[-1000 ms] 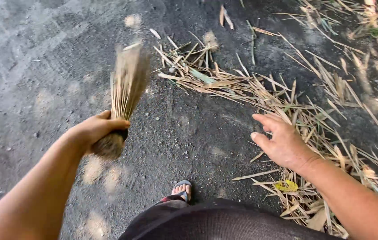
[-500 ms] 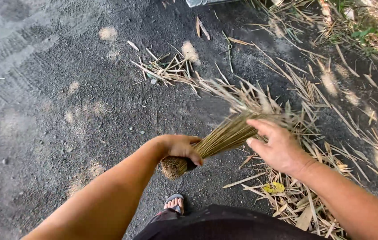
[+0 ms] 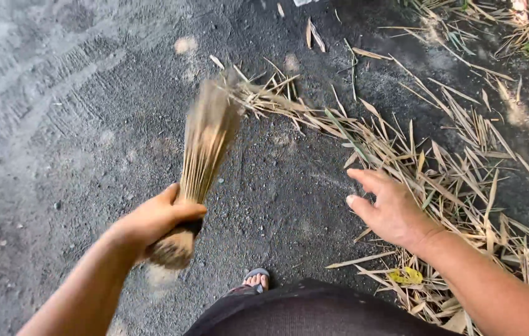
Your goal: Sweeping and gathering dry bamboo leaves into a pile using a hand broom.
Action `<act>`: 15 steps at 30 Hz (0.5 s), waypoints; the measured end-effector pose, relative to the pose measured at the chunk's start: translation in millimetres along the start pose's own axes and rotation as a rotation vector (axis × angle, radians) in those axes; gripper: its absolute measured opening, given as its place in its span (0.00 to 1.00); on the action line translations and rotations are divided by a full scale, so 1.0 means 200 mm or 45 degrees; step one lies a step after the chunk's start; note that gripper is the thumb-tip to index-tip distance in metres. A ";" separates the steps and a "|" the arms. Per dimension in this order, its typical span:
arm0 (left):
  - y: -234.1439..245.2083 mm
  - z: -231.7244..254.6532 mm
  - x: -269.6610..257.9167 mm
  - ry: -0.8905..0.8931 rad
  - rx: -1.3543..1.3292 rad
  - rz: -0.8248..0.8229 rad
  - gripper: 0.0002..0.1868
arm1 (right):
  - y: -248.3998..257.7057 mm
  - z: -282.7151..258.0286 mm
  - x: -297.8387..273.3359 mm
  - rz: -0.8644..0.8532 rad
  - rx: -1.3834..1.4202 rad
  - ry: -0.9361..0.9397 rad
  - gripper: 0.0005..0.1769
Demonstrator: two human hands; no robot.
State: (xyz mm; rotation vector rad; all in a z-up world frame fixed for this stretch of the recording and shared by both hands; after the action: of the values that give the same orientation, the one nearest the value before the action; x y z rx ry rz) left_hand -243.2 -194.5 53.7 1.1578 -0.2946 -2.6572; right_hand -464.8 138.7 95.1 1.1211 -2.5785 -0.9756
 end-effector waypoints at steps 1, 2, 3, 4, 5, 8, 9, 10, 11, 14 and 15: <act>-0.08 0.01 0.07 -0.013 0.008 0.003 0.36 | 0.03 0.03 -0.03 0.014 0.000 0.007 0.32; -0.15 0.00 0.14 0.116 -0.013 0.036 0.33 | 0.06 0.07 -0.06 0.017 -0.024 0.014 0.32; -0.24 0.00 0.21 0.239 -0.029 0.061 0.30 | 0.11 0.11 -0.10 0.029 -0.050 0.013 0.32; -0.39 0.02 0.24 0.221 -0.015 0.055 0.30 | 0.17 0.15 -0.14 0.052 -0.052 0.011 0.32; -0.54 0.04 0.27 0.280 0.159 -0.018 0.32 | 0.24 0.19 -0.17 0.051 -0.069 -0.005 0.32; -1.03 0.30 0.17 0.247 0.565 -0.273 0.40 | 0.46 0.31 -0.29 0.081 -0.081 0.008 0.32; -1.19 0.42 0.08 0.181 0.765 -0.435 0.46 | 0.53 0.33 -0.31 0.071 -0.072 0.061 0.31; -1.28 0.44 0.12 0.164 0.767 -0.429 0.46 | 0.62 0.33 -0.34 0.083 -0.083 0.068 0.31; -1.39 0.46 0.15 0.024 0.787 -0.599 0.49 | 0.68 0.35 -0.37 0.092 -0.105 0.006 0.33; -1.55 0.64 0.11 -0.239 0.810 -0.830 0.54 | 0.88 0.43 -0.42 0.129 -0.107 0.026 0.32; -1.58 0.72 0.08 -0.352 0.816 -0.909 0.56 | 0.93 0.46 -0.44 0.156 -0.084 0.090 0.31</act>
State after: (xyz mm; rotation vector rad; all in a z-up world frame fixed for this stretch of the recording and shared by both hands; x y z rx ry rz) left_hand -400.5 116.4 52.1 1.2120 -1.0098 -3.5070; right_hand -550.3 340.9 149.1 0.9519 -2.5063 -0.9673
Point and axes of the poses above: each hand's wrist, its own x-axis towards the middle knuckle, its own y-axis out of the back of the hand, z = x × y, the point moved 4 cm from there along x, towards the middle knuckle, and after that the axes turned 15 degrees about x, right-handed, at the moved point
